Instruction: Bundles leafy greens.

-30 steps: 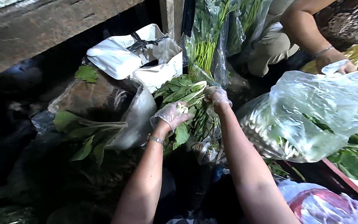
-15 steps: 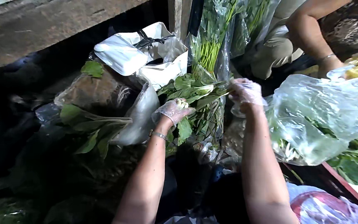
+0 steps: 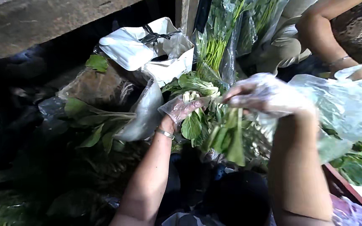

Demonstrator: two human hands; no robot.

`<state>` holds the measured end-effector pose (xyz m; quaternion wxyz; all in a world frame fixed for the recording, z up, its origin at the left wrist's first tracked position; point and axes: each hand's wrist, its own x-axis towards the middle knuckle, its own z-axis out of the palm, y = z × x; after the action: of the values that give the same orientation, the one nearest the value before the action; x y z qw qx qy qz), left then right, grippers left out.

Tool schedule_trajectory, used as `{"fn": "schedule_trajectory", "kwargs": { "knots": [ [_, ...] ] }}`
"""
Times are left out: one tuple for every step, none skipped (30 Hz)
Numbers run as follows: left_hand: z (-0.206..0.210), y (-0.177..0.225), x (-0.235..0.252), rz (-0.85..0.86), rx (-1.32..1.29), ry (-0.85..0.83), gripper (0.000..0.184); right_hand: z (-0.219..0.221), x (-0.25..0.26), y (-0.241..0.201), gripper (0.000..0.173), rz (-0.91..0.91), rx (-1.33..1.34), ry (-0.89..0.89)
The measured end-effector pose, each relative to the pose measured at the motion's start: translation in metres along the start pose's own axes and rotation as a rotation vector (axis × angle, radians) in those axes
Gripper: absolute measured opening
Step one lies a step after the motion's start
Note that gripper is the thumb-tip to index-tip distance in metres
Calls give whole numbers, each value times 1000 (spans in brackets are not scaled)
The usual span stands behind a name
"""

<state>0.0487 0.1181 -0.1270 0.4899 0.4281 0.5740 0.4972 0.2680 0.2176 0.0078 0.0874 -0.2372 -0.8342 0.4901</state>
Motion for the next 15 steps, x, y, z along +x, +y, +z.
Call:
{"fn": "schedule_trajectory", "kwargs": {
  "knots": [
    [2,1,-3,8,28,20,44,14,14,1,12,33,63,-44],
    [4,2,-5,0,54,58,46,27,27,3,10,82,112,-51],
    [4,4,-7,-16,68,91,47,37,38,6,9,110,143,-34],
    [4,5,-9,-20,59,117,47,43,45,7,8,122,156,-10],
    [1,3,-10,-9,60,127,51,47,51,5,7,133,149,14],
    [-1,2,-10,1,72,126,53,49,55,4,7,136,107,26],
    [-2,3,-10,15,73,121,53,50,58,2,8,138,55,31],
    [-2,6,-11,35,45,100,52,51,60,2,9,131,19,34],
    [-1,6,-10,58,3,69,51,52,61,2,10,119,-1,35],
    [1,5,-8,79,-38,32,52,54,62,2,11,104,-31,43],
    [2,4,-7,103,-62,2,52,56,63,1,11,100,-70,46],
    [3,3,-6,116,-72,-23,50,58,63,0,10,88,-100,51],
    [4,3,-5,110,-76,-47,49,59,63,0,10,75,-113,58],
    [5,3,-3,82,-51,-46,50,60,62,2,11,66,-103,76],
    [6,5,-3,34,-8,-26,53,62,62,6,18,58,-77,107]
  ]
}}
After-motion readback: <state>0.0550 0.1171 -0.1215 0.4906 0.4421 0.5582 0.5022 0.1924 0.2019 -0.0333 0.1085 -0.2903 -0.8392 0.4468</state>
